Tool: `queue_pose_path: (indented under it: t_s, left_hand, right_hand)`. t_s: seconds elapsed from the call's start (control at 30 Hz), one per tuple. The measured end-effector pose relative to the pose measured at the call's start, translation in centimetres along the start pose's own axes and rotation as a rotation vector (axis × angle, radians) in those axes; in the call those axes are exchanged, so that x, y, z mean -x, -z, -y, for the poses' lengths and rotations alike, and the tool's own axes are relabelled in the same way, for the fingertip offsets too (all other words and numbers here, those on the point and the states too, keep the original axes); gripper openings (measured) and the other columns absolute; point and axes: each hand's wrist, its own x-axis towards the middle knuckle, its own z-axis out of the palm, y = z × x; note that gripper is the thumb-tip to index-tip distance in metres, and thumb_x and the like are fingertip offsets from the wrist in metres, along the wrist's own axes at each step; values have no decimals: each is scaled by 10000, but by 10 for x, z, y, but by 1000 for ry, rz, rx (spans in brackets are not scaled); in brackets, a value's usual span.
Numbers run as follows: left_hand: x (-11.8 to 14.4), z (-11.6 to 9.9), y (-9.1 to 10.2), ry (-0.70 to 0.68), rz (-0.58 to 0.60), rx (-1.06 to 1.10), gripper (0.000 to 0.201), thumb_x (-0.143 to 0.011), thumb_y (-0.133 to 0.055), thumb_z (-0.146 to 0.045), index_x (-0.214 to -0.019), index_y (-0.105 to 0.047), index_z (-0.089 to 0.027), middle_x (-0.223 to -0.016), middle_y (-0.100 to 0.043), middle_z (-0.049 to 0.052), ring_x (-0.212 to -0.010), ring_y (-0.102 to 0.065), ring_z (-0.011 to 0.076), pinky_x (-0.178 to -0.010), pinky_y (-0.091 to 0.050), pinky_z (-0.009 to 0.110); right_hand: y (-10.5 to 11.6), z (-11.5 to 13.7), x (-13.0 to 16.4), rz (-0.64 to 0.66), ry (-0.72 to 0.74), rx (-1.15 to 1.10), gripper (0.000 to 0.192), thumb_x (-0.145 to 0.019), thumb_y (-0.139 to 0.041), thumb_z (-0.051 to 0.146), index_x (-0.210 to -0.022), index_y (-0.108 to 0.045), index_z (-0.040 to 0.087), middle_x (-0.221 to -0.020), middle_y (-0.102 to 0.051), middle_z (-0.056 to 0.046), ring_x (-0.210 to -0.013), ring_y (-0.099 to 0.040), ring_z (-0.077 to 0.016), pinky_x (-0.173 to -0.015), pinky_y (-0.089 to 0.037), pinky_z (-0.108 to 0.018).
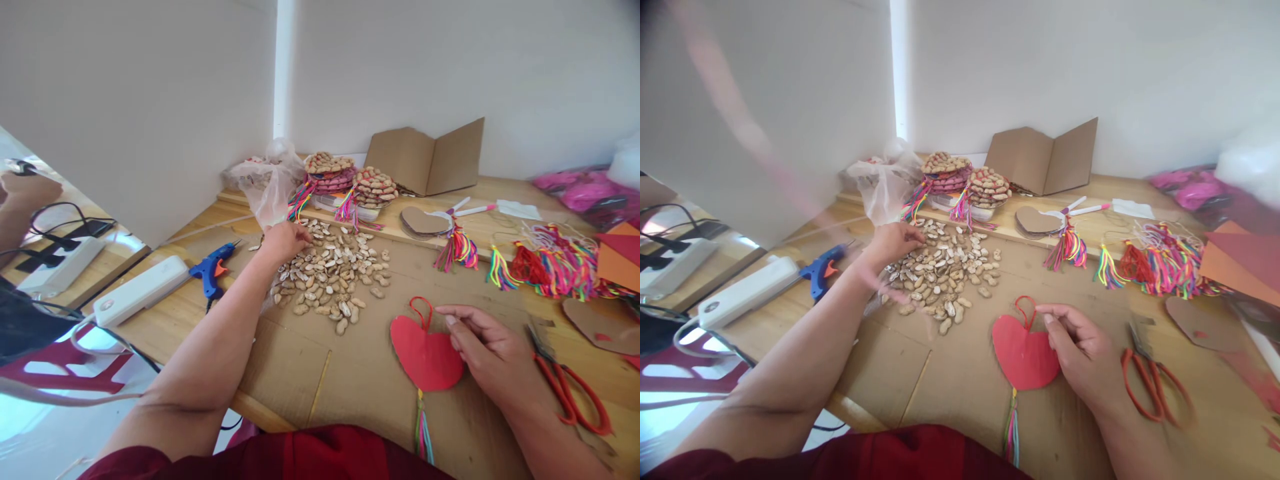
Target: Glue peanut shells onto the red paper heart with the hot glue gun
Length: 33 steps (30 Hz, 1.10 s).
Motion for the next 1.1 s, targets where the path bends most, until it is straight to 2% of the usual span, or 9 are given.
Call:
queue_pose_path:
  t_s: [0.33,0.43,0.6,1.1]
  left_hand:
    - [8,-5,14,-34,20,-69,185,-819,-666,-205,-933,-796,-268,-959,-781,16,-1009,-667,239,-1022,-399,388]
    - [12,-6,20,-73,86,-83,134,-786,-724,-264,-902,-790,-268,-937,-779,7,-976,-671,243,-1018,-396,386]
    - [13,-6,18,-111,169,-129,205,-738,-774,-265,-942,-776,-285,-989,-773,-6,-1005,-669,259,-1034,-379,399]
    - [12,-4,12,-201,188,-78,218,-749,-670,-169,-926,-760,-260,-981,-768,-16,-955,-682,219,-905,-450,310]
  right_hand:
    - [1,1,0,3,-3,2,354,-890,-606,479,-1069,-704,190,-571,-483,22,-520,-410,-137,-484,-311,-258]
    - [1,0,-1,5,-1,2,367,-884,-608,491,-1068,-706,190,-568,-483,21,-512,-414,-141,-478,-309,-260]
    - [0,-1,-1,-9,-1,16,358,-880,-610,496,-1055,-711,199,-569,-495,21,-511,-421,-137,-479,-323,-254]
    - [1,2,1,10,-6,13,306,-919,-585,442,-1076,-697,204,-579,-482,27,-537,-403,-133,-508,-305,-259]
